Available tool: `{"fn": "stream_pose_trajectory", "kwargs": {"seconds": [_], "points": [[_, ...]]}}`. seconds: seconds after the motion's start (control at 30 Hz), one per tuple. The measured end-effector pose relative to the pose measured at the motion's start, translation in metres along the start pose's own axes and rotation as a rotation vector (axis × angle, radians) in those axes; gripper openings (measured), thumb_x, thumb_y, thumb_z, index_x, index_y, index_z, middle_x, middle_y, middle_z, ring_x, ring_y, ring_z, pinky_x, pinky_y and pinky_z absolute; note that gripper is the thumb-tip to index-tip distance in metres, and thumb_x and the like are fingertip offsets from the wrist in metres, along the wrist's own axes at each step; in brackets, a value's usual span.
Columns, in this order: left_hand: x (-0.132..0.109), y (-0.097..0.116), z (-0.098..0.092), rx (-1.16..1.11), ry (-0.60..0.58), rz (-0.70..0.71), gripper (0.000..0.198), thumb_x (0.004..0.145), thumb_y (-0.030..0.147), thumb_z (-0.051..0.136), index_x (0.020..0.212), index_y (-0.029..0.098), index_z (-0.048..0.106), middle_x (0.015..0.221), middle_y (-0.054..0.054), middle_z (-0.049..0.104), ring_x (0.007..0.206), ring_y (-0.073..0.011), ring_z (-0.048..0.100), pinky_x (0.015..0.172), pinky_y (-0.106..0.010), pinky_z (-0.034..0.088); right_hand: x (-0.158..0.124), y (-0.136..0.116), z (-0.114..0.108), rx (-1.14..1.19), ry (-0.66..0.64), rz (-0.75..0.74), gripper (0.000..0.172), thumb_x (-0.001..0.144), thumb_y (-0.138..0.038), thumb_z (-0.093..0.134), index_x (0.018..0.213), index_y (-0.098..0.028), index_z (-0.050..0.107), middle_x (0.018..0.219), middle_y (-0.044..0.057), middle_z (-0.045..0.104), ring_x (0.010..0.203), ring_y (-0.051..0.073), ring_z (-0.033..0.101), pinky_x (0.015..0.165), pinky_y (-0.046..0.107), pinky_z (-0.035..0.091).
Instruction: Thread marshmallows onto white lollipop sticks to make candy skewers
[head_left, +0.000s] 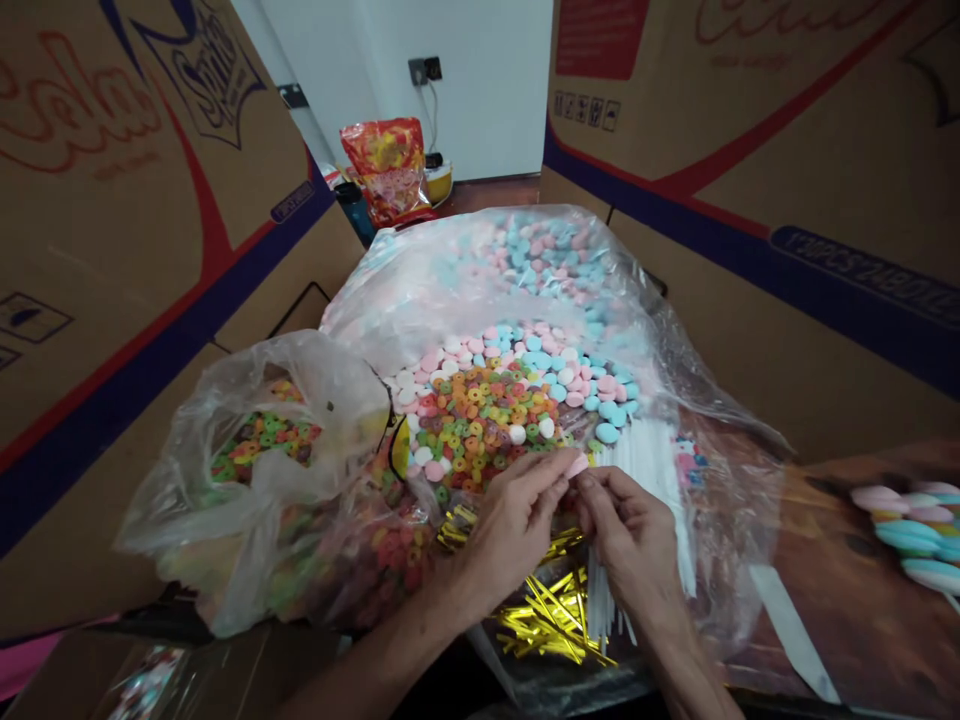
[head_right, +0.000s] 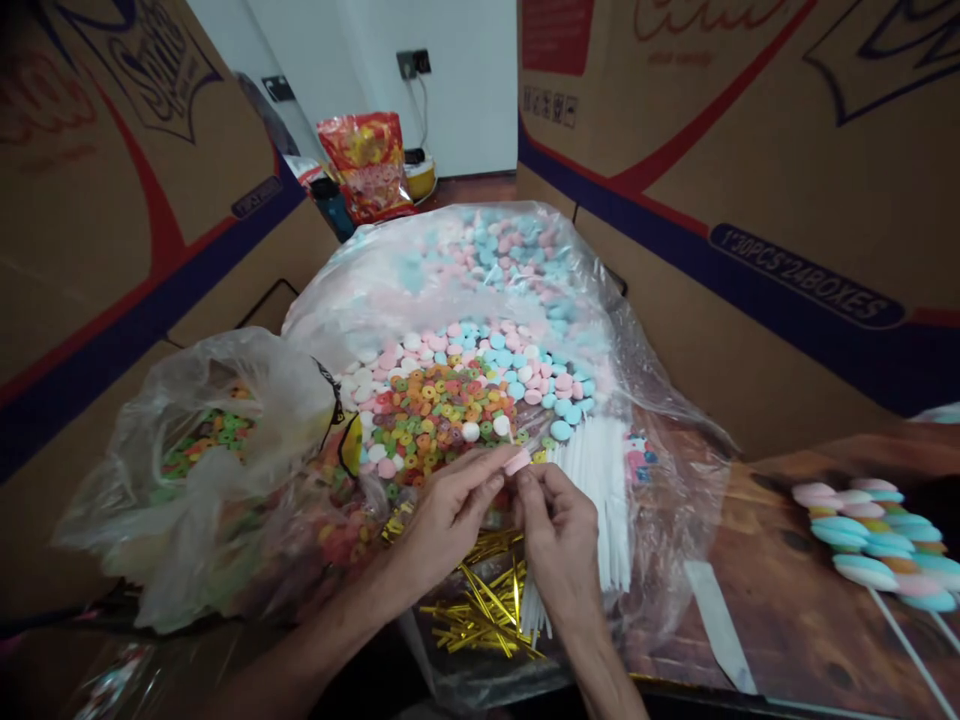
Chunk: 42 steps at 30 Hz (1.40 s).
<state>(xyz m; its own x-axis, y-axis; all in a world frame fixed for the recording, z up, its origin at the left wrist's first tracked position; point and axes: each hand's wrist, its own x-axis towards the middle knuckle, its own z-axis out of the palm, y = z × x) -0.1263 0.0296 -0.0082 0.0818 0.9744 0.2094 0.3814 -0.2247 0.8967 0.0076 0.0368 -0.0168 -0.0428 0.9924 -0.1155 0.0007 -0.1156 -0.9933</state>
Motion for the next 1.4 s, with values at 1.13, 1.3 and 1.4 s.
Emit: {"fn": "stream_pose_trajectory", "kwargs": {"seconds": [1.13, 1.3, 1.4], "points": [[0.042, -0.001, -0.027, -0.461, 0.115, -0.378, 0.019, 0.069, 0.028, 0.073, 0.083, 0.014, 0.07, 0.076, -0.002, 0.065, 0.065, -0.0125, 0.06, 0.065, -0.025, 0.05, -0.01, 0.003, -0.002, -0.056, -0.111, -0.067, 0.029, 0.092, -0.042, 0.055, 0.078, -0.018, 0.06, 0.056, -0.005, 0.039, 0.051, 0.01, 0.034, 0.046, 0.021, 0.026], [0.039, -0.006, -0.021, -0.436, 0.135, -0.355, 0.019, 0.072, 0.028, 0.072, 0.086, 0.015, 0.07, 0.075, -0.002, 0.066, 0.065, -0.0136, 0.06, 0.064, -0.025, 0.049, -0.009, 0.002, -0.003, -0.086, -0.103, -0.071, 0.029, 0.092, -0.043, 0.055, 0.079, -0.018, 0.062, 0.058, -0.005, 0.039, 0.053, 0.01, 0.035, 0.047, 0.022, 0.027], [0.037, -0.015, -0.018, -0.332, 0.106, -0.275, 0.015, 0.074, 0.026, 0.069, 0.085, 0.016, 0.071, 0.081, -0.003, 0.068, 0.07, -0.0142, 0.06, 0.068, -0.025, 0.049, -0.009, 0.003, -0.004, -0.11, -0.115, -0.08, 0.03, 0.092, -0.042, 0.054, 0.077, -0.018, 0.061, 0.057, -0.005, 0.038, 0.052, 0.01, 0.034, 0.047, 0.022, 0.027]]}}
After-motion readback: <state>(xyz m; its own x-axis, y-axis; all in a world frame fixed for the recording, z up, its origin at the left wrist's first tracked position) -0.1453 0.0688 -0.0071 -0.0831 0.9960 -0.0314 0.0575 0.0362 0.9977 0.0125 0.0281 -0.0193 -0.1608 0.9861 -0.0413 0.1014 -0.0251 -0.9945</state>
